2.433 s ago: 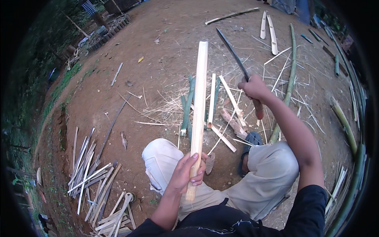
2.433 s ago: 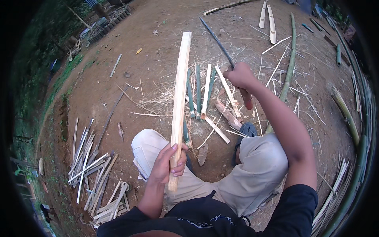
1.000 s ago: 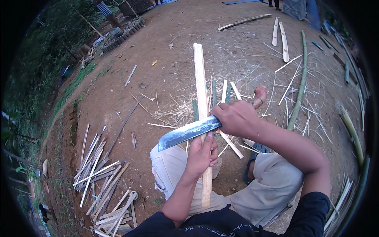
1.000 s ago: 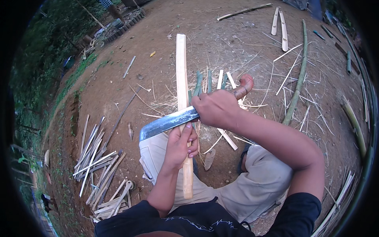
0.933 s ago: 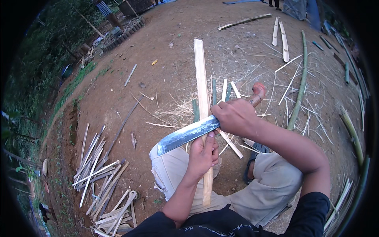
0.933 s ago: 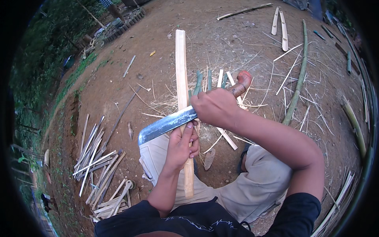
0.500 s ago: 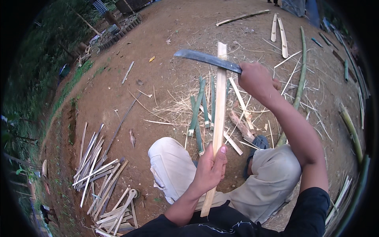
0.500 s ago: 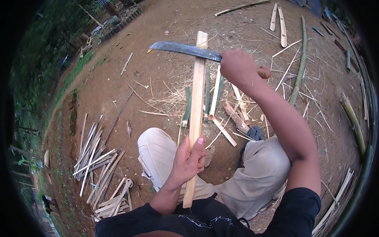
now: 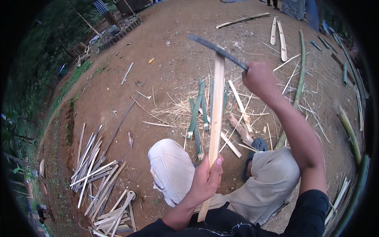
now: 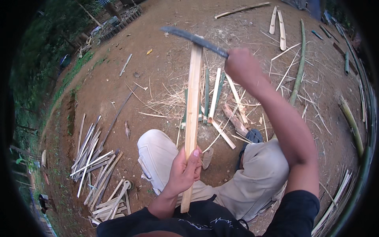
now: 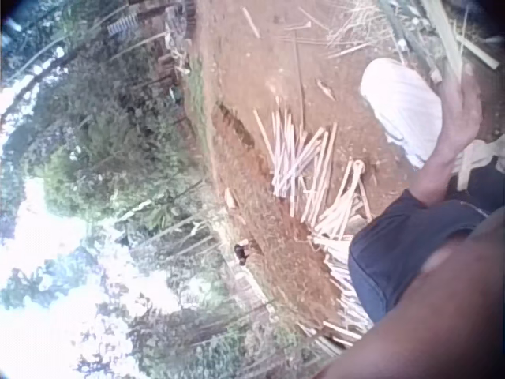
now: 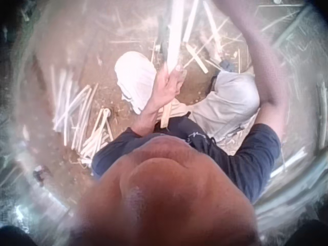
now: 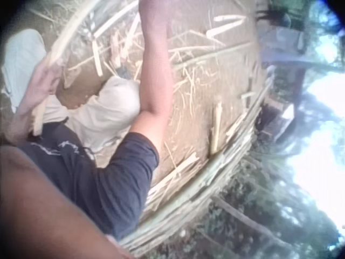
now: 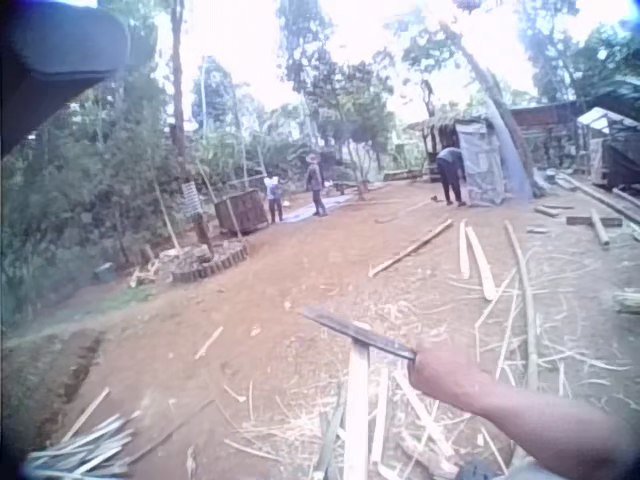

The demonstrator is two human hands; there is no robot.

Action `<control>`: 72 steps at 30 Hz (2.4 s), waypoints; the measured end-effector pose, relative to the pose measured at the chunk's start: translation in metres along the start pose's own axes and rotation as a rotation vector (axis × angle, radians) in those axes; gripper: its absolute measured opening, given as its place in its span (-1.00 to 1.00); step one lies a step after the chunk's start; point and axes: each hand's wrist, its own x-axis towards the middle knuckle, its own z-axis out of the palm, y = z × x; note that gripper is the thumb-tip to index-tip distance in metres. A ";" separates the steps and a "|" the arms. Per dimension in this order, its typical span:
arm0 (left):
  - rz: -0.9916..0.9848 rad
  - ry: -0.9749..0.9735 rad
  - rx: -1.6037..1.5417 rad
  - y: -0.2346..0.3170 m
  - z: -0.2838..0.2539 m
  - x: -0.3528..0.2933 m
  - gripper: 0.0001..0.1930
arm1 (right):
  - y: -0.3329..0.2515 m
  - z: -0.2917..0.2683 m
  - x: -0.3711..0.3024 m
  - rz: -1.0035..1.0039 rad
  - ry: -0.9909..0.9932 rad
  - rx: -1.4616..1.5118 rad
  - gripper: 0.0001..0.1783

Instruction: The person sits on the ground and uses a large knife to split long bamboo stalks into thin strips. They hold the bamboo with one hand and strike it with the knife to separate the material, occasionally adjusting the grip or the piece being worked on.

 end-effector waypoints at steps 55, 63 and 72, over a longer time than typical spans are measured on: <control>-0.112 0.208 -0.188 0.021 -0.014 0.028 -0.75 | -0.067 0.042 -0.089 -0.631 -0.205 -0.059 -0.85; -0.160 0.176 -0.025 0.009 -0.005 0.017 -0.77 | -0.048 0.051 -0.036 -0.374 -0.319 -0.162 -0.83; -0.162 0.210 -0.122 -0.004 -0.012 0.034 -0.72 | -0.061 0.047 -0.083 -0.575 -0.510 -0.073 -0.86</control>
